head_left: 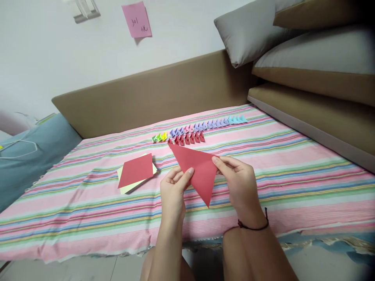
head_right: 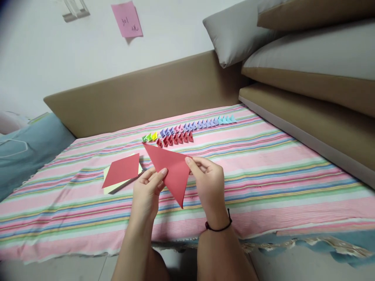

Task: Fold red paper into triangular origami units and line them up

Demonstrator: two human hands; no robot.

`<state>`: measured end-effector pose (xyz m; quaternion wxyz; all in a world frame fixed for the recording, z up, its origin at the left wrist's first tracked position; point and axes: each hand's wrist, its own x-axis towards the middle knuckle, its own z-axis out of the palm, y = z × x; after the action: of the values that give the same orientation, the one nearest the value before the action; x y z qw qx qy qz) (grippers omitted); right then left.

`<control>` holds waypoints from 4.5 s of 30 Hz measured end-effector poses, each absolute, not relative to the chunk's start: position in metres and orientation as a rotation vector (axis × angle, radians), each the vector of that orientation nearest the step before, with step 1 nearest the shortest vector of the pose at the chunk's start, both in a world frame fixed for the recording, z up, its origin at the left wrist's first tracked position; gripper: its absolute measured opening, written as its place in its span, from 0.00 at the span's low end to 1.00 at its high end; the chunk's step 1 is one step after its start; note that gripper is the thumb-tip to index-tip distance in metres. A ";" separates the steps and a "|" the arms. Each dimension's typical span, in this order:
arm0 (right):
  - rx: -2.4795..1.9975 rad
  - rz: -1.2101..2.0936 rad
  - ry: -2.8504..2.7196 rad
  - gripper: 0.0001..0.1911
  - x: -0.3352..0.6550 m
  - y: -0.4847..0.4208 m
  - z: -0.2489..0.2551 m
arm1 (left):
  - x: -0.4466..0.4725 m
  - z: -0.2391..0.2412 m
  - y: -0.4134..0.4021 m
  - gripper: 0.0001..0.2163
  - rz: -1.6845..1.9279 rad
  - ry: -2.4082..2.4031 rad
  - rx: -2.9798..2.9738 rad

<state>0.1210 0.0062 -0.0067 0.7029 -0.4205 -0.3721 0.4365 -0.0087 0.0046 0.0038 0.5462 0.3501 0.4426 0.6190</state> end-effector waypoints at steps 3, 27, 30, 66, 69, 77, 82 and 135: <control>-0.920 0.981 -0.776 0.09 0.124 0.009 -0.011 | -0.012 0.004 0.005 0.13 1.472 1.097 0.782; -0.933 1.051 -0.831 0.14 0.130 0.013 -0.016 | -0.018 -0.003 0.008 0.13 1.574 1.168 0.861; -0.928 1.030 -0.860 0.13 0.132 0.013 -0.016 | -0.018 -0.002 0.008 0.11 1.556 1.122 0.837; -0.892 0.649 -1.180 0.03 0.117 -0.023 0.033 | -0.016 -0.001 0.012 0.08 1.456 0.797 0.760; -0.814 0.513 -1.344 0.07 0.114 -0.033 0.041 | -0.010 0.003 0.011 0.09 1.496 0.642 0.673; -0.470 0.331 -1.640 0.08 0.096 -0.039 0.036 | -0.003 0.002 0.017 0.05 1.660 0.266 0.527; -0.460 0.278 -1.749 0.09 0.083 -0.042 0.033 | -0.010 -0.003 0.024 0.15 1.814 0.277 0.510; -1.022 0.994 -0.778 0.15 0.115 0.000 -0.009 | -0.022 -0.005 0.016 0.07 1.657 1.138 0.960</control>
<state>0.1146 0.0001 -0.0093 0.6879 -0.4566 -0.3478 0.4443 -0.0218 0.0156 -0.0055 0.4416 0.3867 0.4583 0.6674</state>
